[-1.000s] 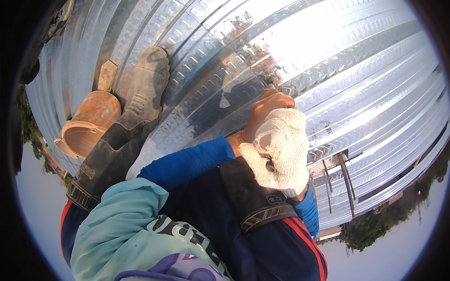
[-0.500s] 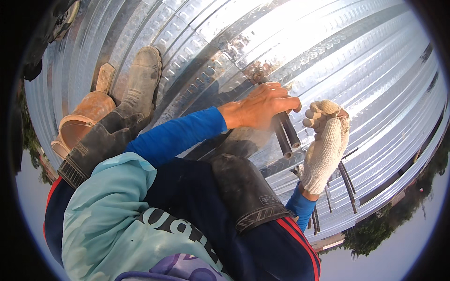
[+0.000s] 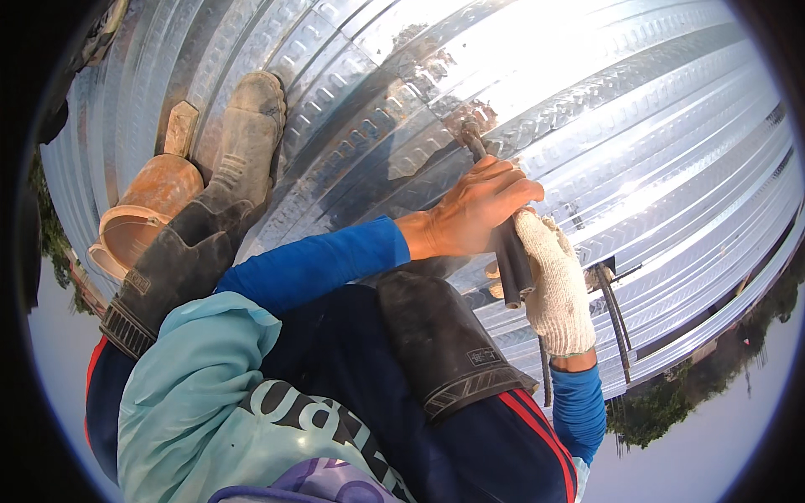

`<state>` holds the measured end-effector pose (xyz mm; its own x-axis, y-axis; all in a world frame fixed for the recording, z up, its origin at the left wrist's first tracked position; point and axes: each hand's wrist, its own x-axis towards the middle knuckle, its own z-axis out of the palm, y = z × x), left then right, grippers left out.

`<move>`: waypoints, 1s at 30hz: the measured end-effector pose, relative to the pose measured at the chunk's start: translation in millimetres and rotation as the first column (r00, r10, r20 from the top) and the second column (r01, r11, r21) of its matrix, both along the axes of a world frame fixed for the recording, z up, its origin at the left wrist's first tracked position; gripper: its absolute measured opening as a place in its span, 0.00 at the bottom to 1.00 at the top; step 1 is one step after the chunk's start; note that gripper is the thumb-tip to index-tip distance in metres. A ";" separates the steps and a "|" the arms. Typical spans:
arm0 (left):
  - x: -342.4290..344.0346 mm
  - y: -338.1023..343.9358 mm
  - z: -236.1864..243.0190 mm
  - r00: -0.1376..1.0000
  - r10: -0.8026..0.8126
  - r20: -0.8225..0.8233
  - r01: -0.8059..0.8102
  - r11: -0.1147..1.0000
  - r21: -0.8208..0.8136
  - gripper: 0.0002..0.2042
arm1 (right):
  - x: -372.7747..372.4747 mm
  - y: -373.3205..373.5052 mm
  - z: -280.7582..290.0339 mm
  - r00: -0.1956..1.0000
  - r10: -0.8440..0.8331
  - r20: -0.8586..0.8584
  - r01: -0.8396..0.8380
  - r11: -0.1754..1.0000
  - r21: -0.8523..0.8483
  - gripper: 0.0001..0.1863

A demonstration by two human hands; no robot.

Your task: The person hammers metal fasteners into the seams of a corrugated metal roof using a hammer. They retrieve fasteners from a bucket and walk along the roof to reach different sections while working.

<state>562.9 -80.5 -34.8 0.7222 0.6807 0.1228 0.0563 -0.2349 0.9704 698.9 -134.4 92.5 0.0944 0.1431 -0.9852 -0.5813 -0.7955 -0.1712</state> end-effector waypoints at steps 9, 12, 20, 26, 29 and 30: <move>-10.2 -3.6 -8.8 0.982 -0.080 -0.172 0.091 0.994 0.056 0.26 | 4.9 27.8 3.2 0.301 0.864 0.404 -0.905 0.392 -0.166 0.30; -15.1 -21.6 1.7 0.937 0.234 -0.258 -0.258 0.964 -0.063 0.31 | 5.9 47.0 17.2 0.428 0.855 0.291 -0.852 0.490 -0.186 0.29; 13.8 2.0 48.1 0.778 0.360 -0.516 -0.459 -0.235 -0.857 0.23 | 8.0 58.8 20.6 0.607 0.750 0.262 -0.748 0.651 -0.131 0.27; 4.3 -8.4 43.5 0.777 0.345 -0.526 -0.459 -0.261 -0.849 0.23 | 19.1 80.6 25.7 0.571 0.801 0.180 -0.785 0.597 -0.167 0.25; 10.8 -7.5 42.8 0.766 0.318 -0.559 -0.474 -0.309 -0.825 0.22 | 17.1 82.0 21.9 0.623 0.769 0.143 -0.750 0.639 -0.172 0.26; 12.3 -4.3 42.3 0.761 0.317 -0.566 -0.473 -0.326 -0.819 0.22 | 16.4 81.8 22.7 0.655 0.743 0.138 -0.729 0.669 -0.145 0.26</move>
